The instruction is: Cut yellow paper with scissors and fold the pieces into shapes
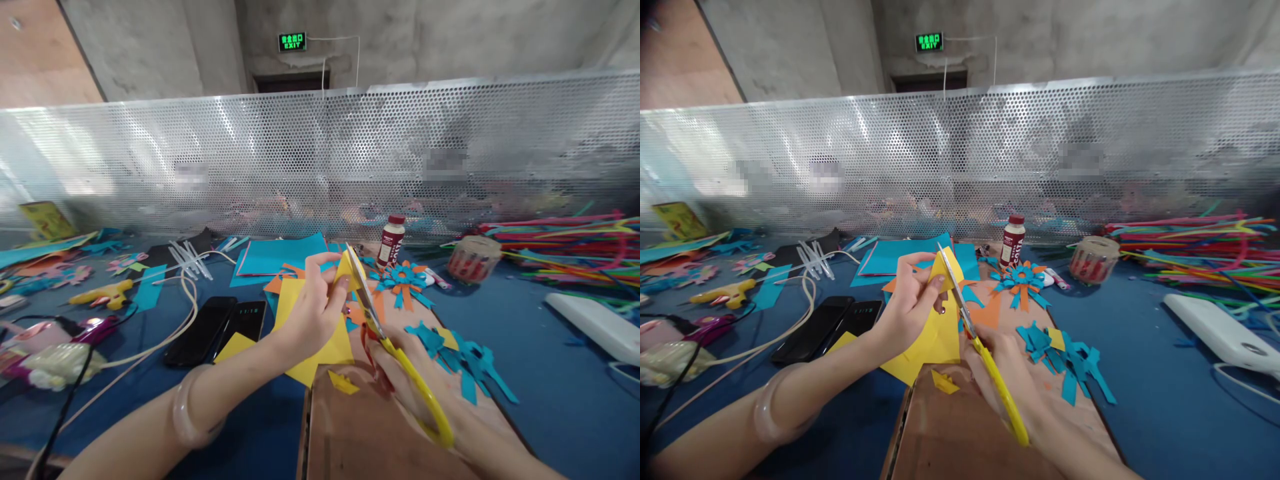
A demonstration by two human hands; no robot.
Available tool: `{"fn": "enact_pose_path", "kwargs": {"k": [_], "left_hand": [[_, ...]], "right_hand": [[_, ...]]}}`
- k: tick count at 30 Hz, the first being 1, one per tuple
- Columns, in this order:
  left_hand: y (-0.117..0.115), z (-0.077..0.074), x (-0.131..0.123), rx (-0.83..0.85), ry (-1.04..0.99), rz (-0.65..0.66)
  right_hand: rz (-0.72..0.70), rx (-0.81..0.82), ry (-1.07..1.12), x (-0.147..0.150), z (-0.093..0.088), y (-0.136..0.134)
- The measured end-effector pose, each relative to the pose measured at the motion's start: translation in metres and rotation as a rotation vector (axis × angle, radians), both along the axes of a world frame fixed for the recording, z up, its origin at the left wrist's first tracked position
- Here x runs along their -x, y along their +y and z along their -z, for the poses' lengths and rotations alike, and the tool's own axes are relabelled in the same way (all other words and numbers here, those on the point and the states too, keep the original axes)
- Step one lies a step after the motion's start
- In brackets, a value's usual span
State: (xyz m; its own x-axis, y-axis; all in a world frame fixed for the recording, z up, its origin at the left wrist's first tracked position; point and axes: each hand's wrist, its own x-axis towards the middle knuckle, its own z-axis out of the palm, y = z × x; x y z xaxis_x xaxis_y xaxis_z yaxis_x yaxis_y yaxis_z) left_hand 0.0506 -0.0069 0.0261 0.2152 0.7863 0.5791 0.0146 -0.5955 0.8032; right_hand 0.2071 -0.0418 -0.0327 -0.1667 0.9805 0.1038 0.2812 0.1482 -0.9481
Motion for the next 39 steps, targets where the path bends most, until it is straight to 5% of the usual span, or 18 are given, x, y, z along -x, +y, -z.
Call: {"fn": "enact_pose_path", "kwargs": {"k": [20,29,39], "left_hand": [[0.001,0.000,0.002,-0.003,0.066,-0.054],[0.003,0.002,0.002,-0.021,0.066,-0.051],[0.001,-0.002,0.002,0.051,0.028,-0.095]], "right_hand": [[-0.052,0.011,-0.095,-0.002,-0.007,-0.003],[0.037,-0.092,-0.198,0.001,-0.020,-0.006],[-0.010,-0.115,-0.216,-0.001,-0.005,-0.002]]}}
